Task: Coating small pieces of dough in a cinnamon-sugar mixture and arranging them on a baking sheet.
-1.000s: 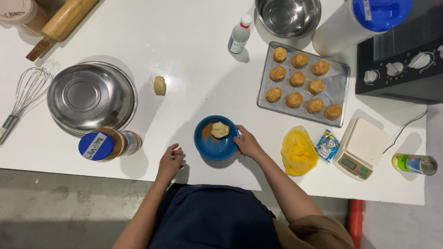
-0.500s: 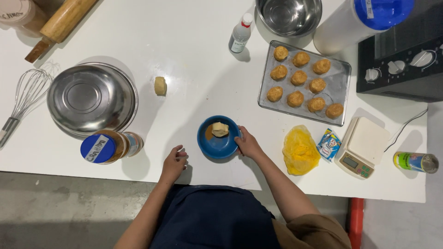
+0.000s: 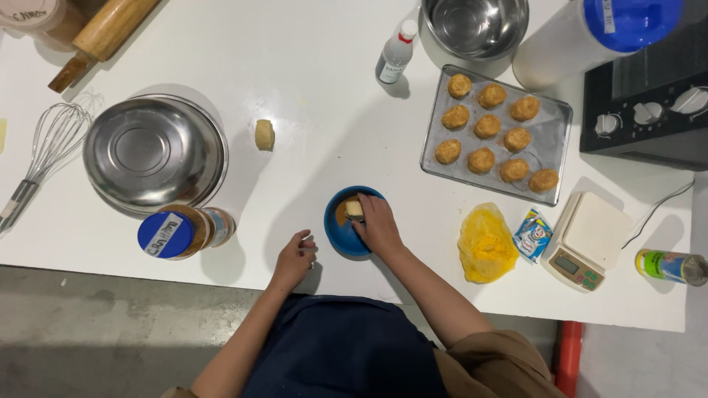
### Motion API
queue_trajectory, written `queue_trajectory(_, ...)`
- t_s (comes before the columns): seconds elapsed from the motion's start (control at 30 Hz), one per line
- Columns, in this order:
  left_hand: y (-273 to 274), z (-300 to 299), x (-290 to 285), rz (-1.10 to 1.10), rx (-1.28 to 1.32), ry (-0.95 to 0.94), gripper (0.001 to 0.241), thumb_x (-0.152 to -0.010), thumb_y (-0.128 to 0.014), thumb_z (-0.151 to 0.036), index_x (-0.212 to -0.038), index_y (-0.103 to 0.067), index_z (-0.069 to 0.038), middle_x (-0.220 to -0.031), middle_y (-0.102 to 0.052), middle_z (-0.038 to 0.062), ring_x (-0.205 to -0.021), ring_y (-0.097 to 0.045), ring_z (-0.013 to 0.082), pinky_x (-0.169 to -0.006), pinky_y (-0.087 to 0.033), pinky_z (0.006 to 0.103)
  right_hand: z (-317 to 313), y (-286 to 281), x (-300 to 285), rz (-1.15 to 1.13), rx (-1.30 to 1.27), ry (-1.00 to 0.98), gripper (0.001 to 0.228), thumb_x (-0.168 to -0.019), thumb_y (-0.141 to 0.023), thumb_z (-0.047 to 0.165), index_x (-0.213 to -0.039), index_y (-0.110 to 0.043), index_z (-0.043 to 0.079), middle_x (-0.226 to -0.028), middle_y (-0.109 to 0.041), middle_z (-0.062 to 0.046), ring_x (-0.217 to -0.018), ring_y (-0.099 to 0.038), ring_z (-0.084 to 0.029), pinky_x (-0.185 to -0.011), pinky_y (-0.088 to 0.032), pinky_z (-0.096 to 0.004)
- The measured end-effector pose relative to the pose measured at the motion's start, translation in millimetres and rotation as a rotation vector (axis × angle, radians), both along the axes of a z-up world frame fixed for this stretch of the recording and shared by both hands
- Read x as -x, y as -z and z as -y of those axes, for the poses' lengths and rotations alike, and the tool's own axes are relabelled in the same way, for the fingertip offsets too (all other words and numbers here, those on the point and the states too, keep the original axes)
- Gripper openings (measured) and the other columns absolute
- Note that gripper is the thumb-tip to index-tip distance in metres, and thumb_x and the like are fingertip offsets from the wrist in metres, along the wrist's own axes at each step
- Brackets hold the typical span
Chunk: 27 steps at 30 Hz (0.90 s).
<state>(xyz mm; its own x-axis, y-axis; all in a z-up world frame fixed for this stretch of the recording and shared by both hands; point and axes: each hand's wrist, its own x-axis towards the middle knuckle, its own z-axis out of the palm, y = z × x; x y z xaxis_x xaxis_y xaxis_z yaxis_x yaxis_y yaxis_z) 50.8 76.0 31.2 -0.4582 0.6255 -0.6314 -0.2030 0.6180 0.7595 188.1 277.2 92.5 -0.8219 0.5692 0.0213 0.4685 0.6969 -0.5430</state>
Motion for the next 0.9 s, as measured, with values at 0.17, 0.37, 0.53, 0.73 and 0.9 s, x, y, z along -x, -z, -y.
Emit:
queue_trajectory(0.17,-7,-1,0,0.049,-0.006,0.021,0.061,-0.086,-0.059,-0.006,-0.147,-0.051,-0.009,-0.121,-0.067,0.010,-0.090,-0.066,0.0181,-0.075,-0.058,0.0306,3,14,2,0.217,0.033,0.063,0.050,-0.077,-0.083,0.013,-0.121,-0.061,0.002,-0.118,-0.056,-0.019,-0.113,-0.054,-0.037,-0.099,-0.048,-0.045)
queue_trajectory(0.37,-1,2,4,0.066,-0.022,-0.002,0.059,-0.086,-0.059,-0.006,-0.144,-0.053,-0.008,-0.121,-0.067,0.009,-0.093,-0.066,0.0165,-0.075,-0.059,0.0309,0,-15,7,0.175,0.343,0.085,0.043,-0.088,-0.079,0.018,-0.121,-0.059,-0.001,-0.115,-0.057,-0.017,-0.103,-0.061,-0.033,-0.086,-0.052,-0.041)
queue_trajectory(0.53,-2,1,3,0.032,-0.021,0.043,0.057,-0.086,-0.059,-0.006,-0.143,-0.055,-0.008,-0.121,-0.068,0.009,-0.093,-0.067,0.0164,-0.076,-0.058,0.0297,-6,-1,1,0.021,0.361,0.211,0.043,-0.089,-0.076,0.018,-0.125,-0.061,0.000,-0.106,-0.064,-0.014,-0.089,-0.066,-0.025,-0.081,-0.056,-0.036)
queue_trajectory(0.73,-9,0,5,0.072,0.012,0.045,0.056,-0.087,-0.060,-0.005,-0.143,-0.055,-0.008,-0.121,-0.067,0.010,-0.091,-0.065,0.0180,-0.074,-0.058,0.0306,8,-11,-9,-0.072,0.327,0.239,0.038,-0.092,-0.067,0.008,-0.129,-0.061,0.000,-0.121,-0.063,-0.018,-0.104,-0.068,-0.030,-0.088,-0.056,-0.038)
queue_trajectory(0.9,-2,0,0,0.073,-0.016,0.048,0.055,-0.086,-0.059,-0.004,-0.141,-0.056,-0.007,-0.119,-0.068,0.009,-0.091,-0.066,0.0159,-0.074,-0.057,0.0301,23,-1,-17,-0.102,0.072,0.072,0.033,-0.090,-0.064,0.000,-0.123,-0.064,0.000,-0.128,-0.063,-0.019,-0.117,-0.063,-0.036,-0.100,-0.053,-0.041)
